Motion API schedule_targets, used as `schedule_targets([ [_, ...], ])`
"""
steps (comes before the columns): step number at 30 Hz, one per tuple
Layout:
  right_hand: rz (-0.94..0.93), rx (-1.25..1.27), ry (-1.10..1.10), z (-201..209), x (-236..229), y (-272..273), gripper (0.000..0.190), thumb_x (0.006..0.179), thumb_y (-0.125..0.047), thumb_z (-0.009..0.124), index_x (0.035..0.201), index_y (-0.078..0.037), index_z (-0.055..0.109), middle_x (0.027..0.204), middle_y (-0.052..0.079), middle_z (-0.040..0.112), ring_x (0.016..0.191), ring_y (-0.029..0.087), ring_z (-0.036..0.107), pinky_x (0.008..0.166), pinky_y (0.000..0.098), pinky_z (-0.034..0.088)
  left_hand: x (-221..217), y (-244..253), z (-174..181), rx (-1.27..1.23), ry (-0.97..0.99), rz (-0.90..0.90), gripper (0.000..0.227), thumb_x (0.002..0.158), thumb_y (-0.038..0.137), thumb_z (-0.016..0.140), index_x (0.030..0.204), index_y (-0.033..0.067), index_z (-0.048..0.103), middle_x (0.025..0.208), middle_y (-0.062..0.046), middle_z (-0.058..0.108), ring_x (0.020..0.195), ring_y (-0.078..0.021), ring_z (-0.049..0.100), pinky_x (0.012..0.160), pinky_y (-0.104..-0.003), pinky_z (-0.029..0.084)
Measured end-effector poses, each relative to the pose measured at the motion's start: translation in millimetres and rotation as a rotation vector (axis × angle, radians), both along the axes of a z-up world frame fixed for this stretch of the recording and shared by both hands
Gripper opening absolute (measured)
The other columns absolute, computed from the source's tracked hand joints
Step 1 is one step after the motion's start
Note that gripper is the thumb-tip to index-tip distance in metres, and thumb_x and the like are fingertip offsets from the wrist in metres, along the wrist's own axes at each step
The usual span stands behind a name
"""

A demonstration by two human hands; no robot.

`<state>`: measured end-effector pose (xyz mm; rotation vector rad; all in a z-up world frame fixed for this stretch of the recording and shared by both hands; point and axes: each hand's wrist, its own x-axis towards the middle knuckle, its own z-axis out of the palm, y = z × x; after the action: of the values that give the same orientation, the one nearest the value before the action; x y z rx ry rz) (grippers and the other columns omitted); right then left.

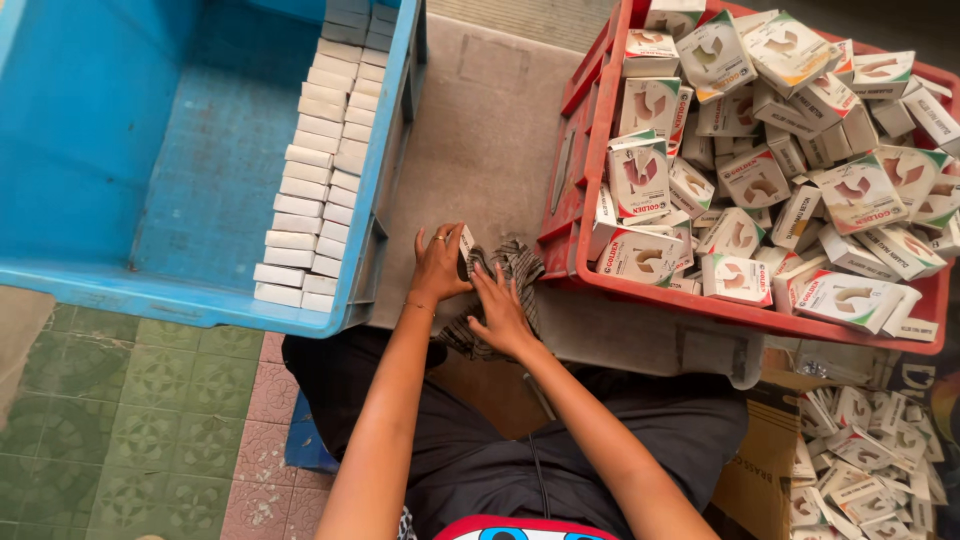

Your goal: The person sorts small product boxes by taking them from a messy pile in a red crate, wiping some with a cloth, and arranging them neatly in rows inside a blue crate.

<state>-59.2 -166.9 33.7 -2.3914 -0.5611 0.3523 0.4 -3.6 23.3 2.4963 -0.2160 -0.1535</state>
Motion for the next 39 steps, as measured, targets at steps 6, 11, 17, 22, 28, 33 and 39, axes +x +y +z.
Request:
schedule_targets([
  [6,0.114,-0.429,-0.160,-6,42,18,0.085,0.067,-0.023,0.065,0.144,-0.010,0.030,0.153,0.004,0.022,0.141,0.038,0.012,0.106,0.0663,0.011,-2,-10,-16,0.240,-0.101,0.056,0.089,0.053,0.030,0.070,0.136,0.0145,0.041,0.126,-0.004,0.047,0.120,-0.0223,0.046,0.104,-0.059,0.019],
  [11,0.108,-0.590,-0.203,4,33,17,0.087,0.062,-0.024,0.065,0.142,-0.009,0.033,0.150,0.005,0.028,0.138,0.033,0.024,0.107,0.0640,0.019,1,-16,-1,0.262,-0.081,0.119,0.062,0.072,0.033,0.055,0.133,0.0220,0.047,0.122,0.001,0.053,0.120,-0.0229,0.046,0.102,-0.062,0.015],
  [17,0.191,-0.607,-0.121,16,29,1,0.086,0.062,-0.020,0.062,0.142,-0.006,0.032,0.151,0.006,0.026,0.139,0.034,0.020,0.106,0.0660,0.017,2,-14,-25,0.186,0.005,0.098,0.099,0.047,0.049,0.075,0.136,0.0216,0.040,0.129,0.001,0.049,0.122,-0.0244,0.045,0.104,-0.065,0.011],
  [22,0.216,-0.684,-0.123,-14,75,9,0.090,0.063,-0.031,0.067,0.143,-0.009,0.033,0.153,0.004,0.025,0.141,0.031,0.016,0.106,0.0667,0.015,0,-15,-18,0.190,0.047,0.126,0.099,0.047,0.050,0.077,0.135,0.0212,0.041,0.128,0.000,0.049,0.121,-0.0237,0.045,0.104,-0.066,0.010],
  [28,0.336,-0.538,-0.226,5,48,-24,0.083,0.063,-0.021,0.061,0.142,-0.015,0.035,0.149,-0.001,0.031,0.140,0.029,0.022,0.106,0.0649,0.020,5,-14,-20,0.179,0.064,0.108,0.103,0.044,0.049,0.078,0.135,0.0219,0.040,0.128,0.001,0.049,0.120,-0.0230,0.046,0.104,-0.066,0.010],
  [33,0.328,-0.520,-0.187,-1,58,-11,0.084,0.065,-0.019,0.060,0.144,-0.011,0.032,0.151,0.002,0.027,0.140,0.032,0.019,0.106,0.0650,0.018,-1,-18,-12,0.172,0.057,0.121,0.099,0.048,0.048,0.077,0.136,0.0208,0.040,0.127,0.001,0.049,0.117,-0.0224,0.048,0.104,-0.065,0.012],
  [39,0.235,-0.432,-0.039,-7,65,-3,0.098,0.062,-0.029,0.064,0.148,-0.016,0.020,0.154,0.002,0.019,0.141,0.033,0.015,0.106,0.0680,0.016,3,-19,-14,0.228,0.049,0.170,0.094,0.048,0.046,0.076,0.132,0.0196,0.045,0.123,0.002,0.053,0.110,-0.0213,0.052,0.103,-0.065,0.013],
])
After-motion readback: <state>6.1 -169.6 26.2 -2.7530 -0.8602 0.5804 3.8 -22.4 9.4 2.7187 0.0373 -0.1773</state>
